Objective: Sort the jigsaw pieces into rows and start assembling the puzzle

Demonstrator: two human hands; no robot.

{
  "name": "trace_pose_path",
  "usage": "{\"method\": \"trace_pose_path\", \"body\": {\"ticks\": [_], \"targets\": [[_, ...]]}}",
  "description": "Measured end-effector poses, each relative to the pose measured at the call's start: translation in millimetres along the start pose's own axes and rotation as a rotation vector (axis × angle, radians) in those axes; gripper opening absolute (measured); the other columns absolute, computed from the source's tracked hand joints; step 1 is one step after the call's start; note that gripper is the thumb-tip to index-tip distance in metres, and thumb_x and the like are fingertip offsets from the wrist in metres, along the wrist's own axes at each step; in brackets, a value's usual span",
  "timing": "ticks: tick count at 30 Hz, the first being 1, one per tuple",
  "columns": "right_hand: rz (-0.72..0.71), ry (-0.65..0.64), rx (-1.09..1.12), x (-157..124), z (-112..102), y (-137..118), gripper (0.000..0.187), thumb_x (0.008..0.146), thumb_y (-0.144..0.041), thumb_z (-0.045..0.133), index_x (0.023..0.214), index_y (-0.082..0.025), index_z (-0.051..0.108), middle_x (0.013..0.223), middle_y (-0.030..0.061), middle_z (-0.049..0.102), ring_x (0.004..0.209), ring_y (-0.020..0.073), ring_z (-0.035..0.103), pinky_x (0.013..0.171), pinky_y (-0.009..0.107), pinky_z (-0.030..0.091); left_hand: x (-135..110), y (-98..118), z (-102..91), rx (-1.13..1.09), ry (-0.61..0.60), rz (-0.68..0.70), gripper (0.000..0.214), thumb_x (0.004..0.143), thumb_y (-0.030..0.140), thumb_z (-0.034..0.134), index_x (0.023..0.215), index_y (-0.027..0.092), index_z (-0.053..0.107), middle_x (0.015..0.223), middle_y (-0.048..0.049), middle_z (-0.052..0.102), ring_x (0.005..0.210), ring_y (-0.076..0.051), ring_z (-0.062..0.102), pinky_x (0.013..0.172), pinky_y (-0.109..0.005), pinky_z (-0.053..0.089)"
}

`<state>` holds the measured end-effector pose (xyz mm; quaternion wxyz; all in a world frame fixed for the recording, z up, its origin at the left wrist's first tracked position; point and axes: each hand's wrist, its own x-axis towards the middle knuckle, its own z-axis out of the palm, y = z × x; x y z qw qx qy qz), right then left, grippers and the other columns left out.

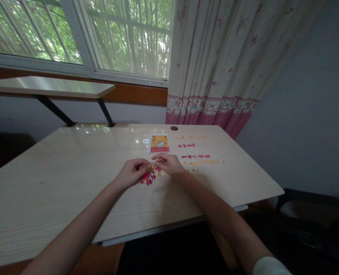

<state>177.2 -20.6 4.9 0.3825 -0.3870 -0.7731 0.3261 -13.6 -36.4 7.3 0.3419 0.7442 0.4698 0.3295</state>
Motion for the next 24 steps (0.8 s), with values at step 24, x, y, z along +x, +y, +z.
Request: {"method": "trace_pose_path", "body": {"ticks": [24], "targets": [[-0.453, 0.110, -0.358, -1, -9, 2, 0.028, 0.081, -0.038, 0.058, 0.101, -0.020, 0.064, 0.094, 0.0058, 0.066, 0.092, 0.0153, 0.058, 0.084, 0.029, 0.046, 4, 8, -0.1, -0.358, 0.175, -0.033, 0.016, 0.061, 0.030, 0.064, 0.060, 0.014, 0.064, 0.057, -0.0010, 0.061, 0.053, -0.012, 0.053, 0.054, -0.023, 0.043]]}}
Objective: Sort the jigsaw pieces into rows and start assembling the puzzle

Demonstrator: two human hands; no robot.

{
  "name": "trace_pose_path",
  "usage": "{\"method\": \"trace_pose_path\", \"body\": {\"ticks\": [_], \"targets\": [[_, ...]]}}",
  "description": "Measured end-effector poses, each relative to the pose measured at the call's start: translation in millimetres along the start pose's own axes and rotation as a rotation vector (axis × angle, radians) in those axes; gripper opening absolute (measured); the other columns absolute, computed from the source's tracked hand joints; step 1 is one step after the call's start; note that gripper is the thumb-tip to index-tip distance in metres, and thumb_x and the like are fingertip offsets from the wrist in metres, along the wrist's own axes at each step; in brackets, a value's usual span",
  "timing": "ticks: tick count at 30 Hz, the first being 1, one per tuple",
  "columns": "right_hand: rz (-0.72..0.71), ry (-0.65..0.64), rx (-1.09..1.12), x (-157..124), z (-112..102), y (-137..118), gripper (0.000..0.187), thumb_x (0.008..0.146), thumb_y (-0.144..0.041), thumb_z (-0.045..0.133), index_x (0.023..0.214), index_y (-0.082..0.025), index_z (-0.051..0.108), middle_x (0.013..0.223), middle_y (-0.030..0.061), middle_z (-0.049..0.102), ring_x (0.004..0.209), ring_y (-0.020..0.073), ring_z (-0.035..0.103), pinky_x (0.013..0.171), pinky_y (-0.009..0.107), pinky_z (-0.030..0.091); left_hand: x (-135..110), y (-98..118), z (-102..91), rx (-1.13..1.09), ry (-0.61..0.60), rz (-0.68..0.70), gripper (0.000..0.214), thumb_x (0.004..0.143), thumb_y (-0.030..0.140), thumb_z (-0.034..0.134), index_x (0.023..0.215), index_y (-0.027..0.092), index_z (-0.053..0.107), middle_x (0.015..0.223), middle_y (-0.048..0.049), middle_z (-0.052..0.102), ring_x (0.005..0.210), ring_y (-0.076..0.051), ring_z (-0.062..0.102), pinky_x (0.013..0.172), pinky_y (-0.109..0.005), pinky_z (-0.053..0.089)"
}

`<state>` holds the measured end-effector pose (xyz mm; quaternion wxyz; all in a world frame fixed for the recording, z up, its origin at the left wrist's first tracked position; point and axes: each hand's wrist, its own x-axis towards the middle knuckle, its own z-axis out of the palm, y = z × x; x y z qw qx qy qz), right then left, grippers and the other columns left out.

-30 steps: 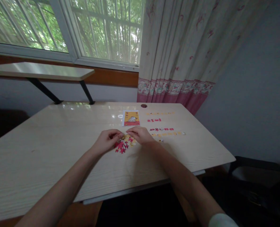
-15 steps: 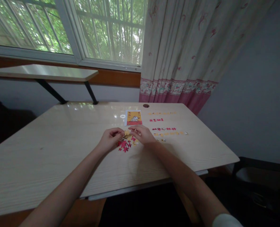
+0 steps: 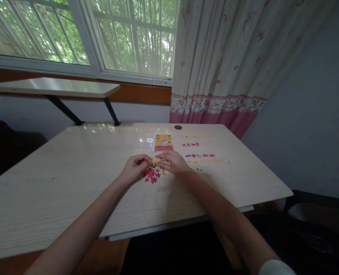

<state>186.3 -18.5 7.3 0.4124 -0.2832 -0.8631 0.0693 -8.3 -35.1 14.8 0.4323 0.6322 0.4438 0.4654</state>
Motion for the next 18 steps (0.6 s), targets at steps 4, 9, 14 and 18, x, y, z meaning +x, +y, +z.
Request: {"method": "trace_pose_path", "body": {"ticks": [4, 9, 14, 18], "targets": [[-0.016, 0.000, -0.025, 0, -1, -1, 0.026, 0.083, -0.037, 0.056, 0.100, -0.019, 0.064, 0.094, 0.0058, 0.066, 0.092, 0.0145, 0.058, 0.084, 0.028, 0.046, 0, 0, 0.6, 0.026, 0.006, 0.001, 0.019, 0.061, 0.032, 0.065, 0.060, 0.014, 0.063, 0.058, -0.0015, 0.061, 0.053, -0.013, 0.053, 0.054, -0.024, 0.043], [0.003, 0.054, -0.088, 3, -10, -3, 0.025, 0.084, -0.036, 0.056, 0.100, -0.019, 0.064, 0.094, 0.0058, 0.065, 0.093, 0.0145, 0.058, 0.085, 0.028, 0.045, 1, 1, -0.9, 0.121, 0.043, 0.046, 0.030, 0.065, 0.043, 0.063, 0.066, 0.013, 0.064, 0.061, -0.0031, 0.063, 0.057, -0.014, 0.054, 0.054, -0.024, 0.043], [0.101, 0.219, -0.139, 5, -28, -3, 0.023, 0.084, -0.034, 0.055, 0.102, -0.022, 0.064, 0.095, 0.0051, 0.064, 0.092, 0.0148, 0.057, 0.084, 0.030, 0.046, 0, -2, -11.2, 0.550, 0.065, 0.175, 0.030, 0.078, 0.041, 0.050, 0.073, 0.015, 0.064, 0.056, -0.0005, 0.059, 0.051, -0.012, 0.048, 0.050, -0.022, 0.036], [0.077, 0.268, -0.136, 5, -32, -2, 0.023, 0.084, -0.034, 0.056, 0.102, -0.021, 0.064, 0.093, 0.0048, 0.063, 0.089, 0.0145, 0.057, 0.081, 0.030, 0.046, -1, -6, -17.5, 0.814, 0.042, 0.253, 0.029, 0.082, 0.038, 0.045, 0.074, 0.016, 0.063, 0.054, 0.0008, 0.056, 0.049, -0.011, 0.047, 0.049, -0.021, 0.032]]}}
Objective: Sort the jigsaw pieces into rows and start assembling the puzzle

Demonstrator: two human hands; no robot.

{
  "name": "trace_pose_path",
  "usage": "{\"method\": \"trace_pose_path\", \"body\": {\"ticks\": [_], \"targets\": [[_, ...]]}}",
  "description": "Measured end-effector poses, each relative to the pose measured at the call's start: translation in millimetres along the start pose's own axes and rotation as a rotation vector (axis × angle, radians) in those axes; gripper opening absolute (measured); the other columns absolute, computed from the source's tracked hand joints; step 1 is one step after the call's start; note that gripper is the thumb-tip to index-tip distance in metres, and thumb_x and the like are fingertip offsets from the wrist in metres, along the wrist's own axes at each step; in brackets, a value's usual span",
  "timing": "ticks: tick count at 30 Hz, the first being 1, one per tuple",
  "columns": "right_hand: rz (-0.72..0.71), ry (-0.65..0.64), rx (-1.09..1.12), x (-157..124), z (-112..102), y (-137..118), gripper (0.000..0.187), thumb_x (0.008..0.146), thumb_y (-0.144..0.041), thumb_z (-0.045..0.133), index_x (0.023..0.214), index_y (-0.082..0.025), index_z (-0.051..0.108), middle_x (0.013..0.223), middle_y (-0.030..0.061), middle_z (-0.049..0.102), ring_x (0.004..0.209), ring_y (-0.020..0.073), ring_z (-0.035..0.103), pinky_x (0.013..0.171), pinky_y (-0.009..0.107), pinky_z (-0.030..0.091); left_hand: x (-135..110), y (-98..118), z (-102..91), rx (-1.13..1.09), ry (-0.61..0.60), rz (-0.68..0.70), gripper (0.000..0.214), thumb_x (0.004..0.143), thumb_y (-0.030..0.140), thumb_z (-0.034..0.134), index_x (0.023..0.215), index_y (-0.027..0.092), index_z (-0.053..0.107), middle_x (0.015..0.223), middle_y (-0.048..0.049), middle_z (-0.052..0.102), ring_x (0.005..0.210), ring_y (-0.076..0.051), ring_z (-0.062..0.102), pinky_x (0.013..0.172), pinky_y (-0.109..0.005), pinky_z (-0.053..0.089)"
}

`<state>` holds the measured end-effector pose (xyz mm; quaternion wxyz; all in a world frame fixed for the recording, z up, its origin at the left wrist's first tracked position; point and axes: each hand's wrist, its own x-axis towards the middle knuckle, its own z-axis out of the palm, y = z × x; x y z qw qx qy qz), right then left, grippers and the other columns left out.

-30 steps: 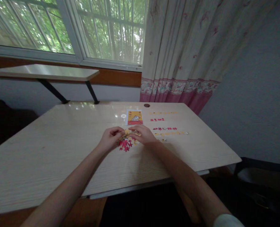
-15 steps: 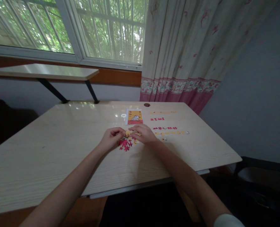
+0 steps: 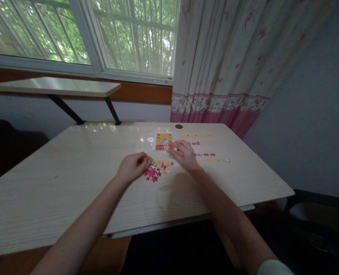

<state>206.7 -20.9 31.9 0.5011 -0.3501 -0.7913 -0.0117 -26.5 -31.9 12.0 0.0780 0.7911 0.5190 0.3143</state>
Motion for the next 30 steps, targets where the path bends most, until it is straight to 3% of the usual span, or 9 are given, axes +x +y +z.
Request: {"method": "trace_pose_path", "body": {"ticks": [9, 14, 20, 25, 30], "targets": [[-0.011, -0.022, -0.015, -2, 4, 0, 0.022, 0.084, -0.034, 0.055, 0.100, -0.021, 0.064, 0.093, 0.0045, 0.064, 0.088, 0.0137, 0.057, 0.080, 0.029, 0.046, 1, -3, 0.2, 0.064, -0.018, 0.015, 0.029, 0.084, 0.039, 0.042, 0.076, 0.017, 0.061, 0.053, 0.0013, 0.055, 0.049, -0.011, 0.048, 0.049, -0.021, 0.031], [0.032, -0.110, -0.123, 3, -6, 2, 0.024, 0.085, -0.035, 0.054, 0.103, -0.022, 0.064, 0.094, 0.0047, 0.064, 0.090, 0.0151, 0.057, 0.081, 0.030, 0.043, 1, -4, 0.0, 0.076, -0.032, 0.012, 0.029, 0.084, 0.039, 0.042, 0.077, 0.018, 0.060, 0.055, 0.0008, 0.057, 0.050, -0.012, 0.050, 0.050, -0.021, 0.031], [0.219, -0.331, -0.126, 6, -58, 18, 0.023, 0.082, -0.032, 0.059, 0.100, -0.020, 0.064, 0.091, 0.0042, 0.064, 0.079, 0.0134, 0.057, 0.073, 0.026, 0.043, 0, -2, -0.9, 0.095, -0.052, 0.008, 0.030, 0.084, 0.039, 0.041, 0.078, 0.018, 0.061, 0.056, 0.0004, 0.057, 0.050, -0.012, 0.050, 0.050, -0.021, 0.031], [0.404, -0.577, -0.097, -25, -109, 42, 0.023, 0.079, -0.033, 0.061, 0.095, -0.018, 0.067, 0.090, 0.0061, 0.066, 0.076, 0.0143, 0.058, 0.070, 0.026, 0.043, 0, 1, -1.6, 0.103, -0.056, 0.008, 0.029, 0.084, 0.039, 0.041, 0.078, 0.018, 0.061, 0.057, -0.0002, 0.058, 0.051, -0.012, 0.050, 0.050, -0.022, 0.030], [0.574, -0.581, -0.122, -65, -133, 60, 0.025, 0.077, -0.035, 0.061, 0.093, -0.018, 0.068, 0.088, 0.0071, 0.066, 0.075, 0.0152, 0.058, 0.067, 0.026, 0.042, 0, 2, -1.5, 0.091, -0.051, 0.005, 0.029, 0.084, 0.038, 0.041, 0.077, 0.018, 0.061, 0.056, -0.0001, 0.057, 0.050, -0.012, 0.049, 0.050, -0.022, 0.029]]}}
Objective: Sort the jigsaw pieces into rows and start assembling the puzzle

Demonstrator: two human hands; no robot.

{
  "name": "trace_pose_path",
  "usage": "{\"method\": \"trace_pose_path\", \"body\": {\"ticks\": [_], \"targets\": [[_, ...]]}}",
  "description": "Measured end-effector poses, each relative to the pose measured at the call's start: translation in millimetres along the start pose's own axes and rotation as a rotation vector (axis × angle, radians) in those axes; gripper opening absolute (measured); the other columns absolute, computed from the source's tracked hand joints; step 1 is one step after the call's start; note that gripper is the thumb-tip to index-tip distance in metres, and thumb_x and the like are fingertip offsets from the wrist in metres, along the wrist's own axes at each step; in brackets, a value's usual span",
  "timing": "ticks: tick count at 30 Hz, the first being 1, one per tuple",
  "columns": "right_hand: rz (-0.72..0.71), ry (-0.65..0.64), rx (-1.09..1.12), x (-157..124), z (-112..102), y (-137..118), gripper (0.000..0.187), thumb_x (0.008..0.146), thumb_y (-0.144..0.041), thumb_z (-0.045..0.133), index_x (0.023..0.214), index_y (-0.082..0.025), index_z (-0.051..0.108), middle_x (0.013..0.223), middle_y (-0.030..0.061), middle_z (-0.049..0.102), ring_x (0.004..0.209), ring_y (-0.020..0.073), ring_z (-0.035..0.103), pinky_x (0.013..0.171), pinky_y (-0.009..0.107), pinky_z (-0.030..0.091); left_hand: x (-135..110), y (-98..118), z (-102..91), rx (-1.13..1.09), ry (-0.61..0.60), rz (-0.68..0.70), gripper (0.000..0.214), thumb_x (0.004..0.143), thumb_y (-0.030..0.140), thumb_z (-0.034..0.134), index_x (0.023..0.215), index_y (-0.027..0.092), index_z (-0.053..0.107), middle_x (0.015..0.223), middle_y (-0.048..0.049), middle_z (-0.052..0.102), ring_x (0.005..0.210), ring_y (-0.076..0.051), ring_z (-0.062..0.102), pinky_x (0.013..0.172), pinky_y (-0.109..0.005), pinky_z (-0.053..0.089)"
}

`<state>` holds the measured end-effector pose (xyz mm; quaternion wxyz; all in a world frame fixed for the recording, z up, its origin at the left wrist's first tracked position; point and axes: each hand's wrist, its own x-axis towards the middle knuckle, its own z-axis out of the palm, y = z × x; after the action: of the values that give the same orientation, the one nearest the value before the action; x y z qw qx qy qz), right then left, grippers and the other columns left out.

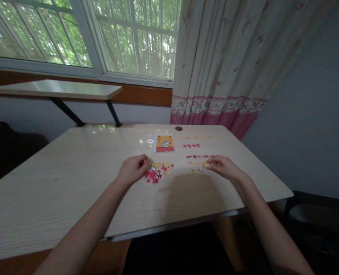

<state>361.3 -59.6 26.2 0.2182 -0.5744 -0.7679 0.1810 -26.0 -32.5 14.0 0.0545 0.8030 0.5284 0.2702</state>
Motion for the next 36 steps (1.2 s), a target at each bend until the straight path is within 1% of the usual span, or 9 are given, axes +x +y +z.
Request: {"method": "trace_pose_path", "body": {"ticks": [4, 7, 10, 16, 20, 25, 28, 32, 36], "targets": [[-0.005, -0.034, -0.005, -8, 4, 10, 0.024, 0.077, -0.035, 0.060, 0.093, -0.018, 0.069, 0.084, 0.0062, 0.066, 0.068, 0.0142, 0.055, 0.063, 0.026, 0.041, 0, -1, 0.7, -0.012, 0.004, 0.009, 0.029, 0.084, 0.038, 0.042, 0.077, 0.018, 0.061, 0.056, -0.0001, 0.057, 0.050, -0.012, 0.048, 0.051, -0.022, 0.029], [-0.033, -0.032, 0.002, -9, 5, 11, 0.021, 0.077, -0.032, 0.061, 0.091, -0.018, 0.070, 0.087, 0.0070, 0.065, 0.069, 0.0141, 0.054, 0.064, 0.027, 0.041, 0, -1, 0.7, -0.010, 0.007, 0.003, 0.028, 0.084, 0.038, 0.042, 0.077, 0.018, 0.061, 0.056, -0.0001, 0.057, 0.050, -0.012, 0.048, 0.050, -0.022, 0.029], [-0.017, -0.029, -0.006, -10, 5, 13, 0.021, 0.076, -0.031, 0.062, 0.091, -0.019, 0.070, 0.087, 0.0070, 0.065, 0.069, 0.0145, 0.054, 0.065, 0.027, 0.042, 0, 0, 0.3, -0.011, 0.000, 0.000, 0.029, 0.084, 0.038, 0.042, 0.077, 0.018, 0.061, 0.056, 0.0001, 0.058, 0.050, -0.012, 0.049, 0.050, -0.021, 0.029], [0.019, -0.039, -0.141, -7, -3, 9, 0.027, 0.073, -0.029, 0.065, 0.097, -0.019, 0.068, 0.088, 0.0079, 0.064, 0.071, 0.0155, 0.056, 0.068, 0.029, 0.043, 0, 1, 0.0, -0.020, -0.016, -0.004, 0.029, 0.084, 0.039, 0.042, 0.078, 0.018, 0.062, 0.056, -0.0002, 0.058, 0.050, -0.012, 0.050, 0.051, -0.022, 0.030], [-0.075, -0.027, -0.151, 12, -1, -24, 0.026, 0.073, -0.028, 0.065, 0.098, -0.019, 0.068, 0.096, 0.0086, 0.064, 0.082, 0.0168, 0.058, 0.074, 0.028, 0.044, 0, 0, 1.5, -0.018, -0.016, -0.009, 0.028, 0.084, 0.038, 0.042, 0.079, 0.019, 0.062, 0.057, -0.0002, 0.058, 0.051, -0.012, 0.050, 0.051, -0.022, 0.030], [-0.219, -0.188, -0.123, 53, 21, -88, 0.021, 0.073, -0.023, 0.064, 0.094, -0.019, 0.069, 0.089, 0.0059, 0.068, 0.078, 0.0162, 0.060, 0.070, 0.026, 0.043, 0, -2, 2.0, -0.013, -0.013, -0.002, 0.028, 0.084, 0.038, 0.042, 0.078, 0.018, 0.061, 0.057, 0.0001, 0.057, 0.050, -0.012, 0.049, 0.051, -0.022, 0.030], [-0.248, -0.251, -0.091, 77, 38, -118, 0.019, 0.071, -0.017, 0.065, 0.089, -0.018, 0.069, 0.081, 0.0036, 0.068, 0.071, 0.0139, 0.059, 0.063, 0.023, 0.042, 0, -2, 1.2, -0.018, -0.023, -0.002, 0.029, 0.084, 0.038, 0.042, 0.077, 0.018, 0.061, 0.055, 0.0003, 0.057, 0.049, -0.012, 0.048, 0.050, -0.022, 0.029], [-0.253, -0.326, -0.099, 93, 58, -131, 0.024, 0.064, -0.023, 0.072, 0.088, -0.019, 0.068, 0.079, 0.0015, 0.066, 0.066, 0.0121, 0.057, 0.055, 0.021, 0.038, 0, -1, 0.4, -0.026, -0.021, -0.010, 0.028, 0.084, 0.037, 0.042, 0.077, 0.018, 0.062, 0.055, 0.0007, 0.056, 0.048, -0.011, 0.046, 0.049, -0.021, 0.028], [-0.179, -0.326, -0.118, 88, 73, -128, 0.034, 0.059, -0.036, 0.076, 0.087, -0.019, 0.067, 0.080, 0.0021, 0.065, 0.066, 0.0129, 0.056, 0.054, 0.021, 0.036, 0, 1, -0.1, -0.035, -0.006, -0.024, 0.027, 0.082, 0.036, 0.044, 0.077, 0.018, 0.063, 0.054, 0.0007, 0.056, 0.048, -0.011, 0.046, 0.049, -0.021, 0.028]]}}
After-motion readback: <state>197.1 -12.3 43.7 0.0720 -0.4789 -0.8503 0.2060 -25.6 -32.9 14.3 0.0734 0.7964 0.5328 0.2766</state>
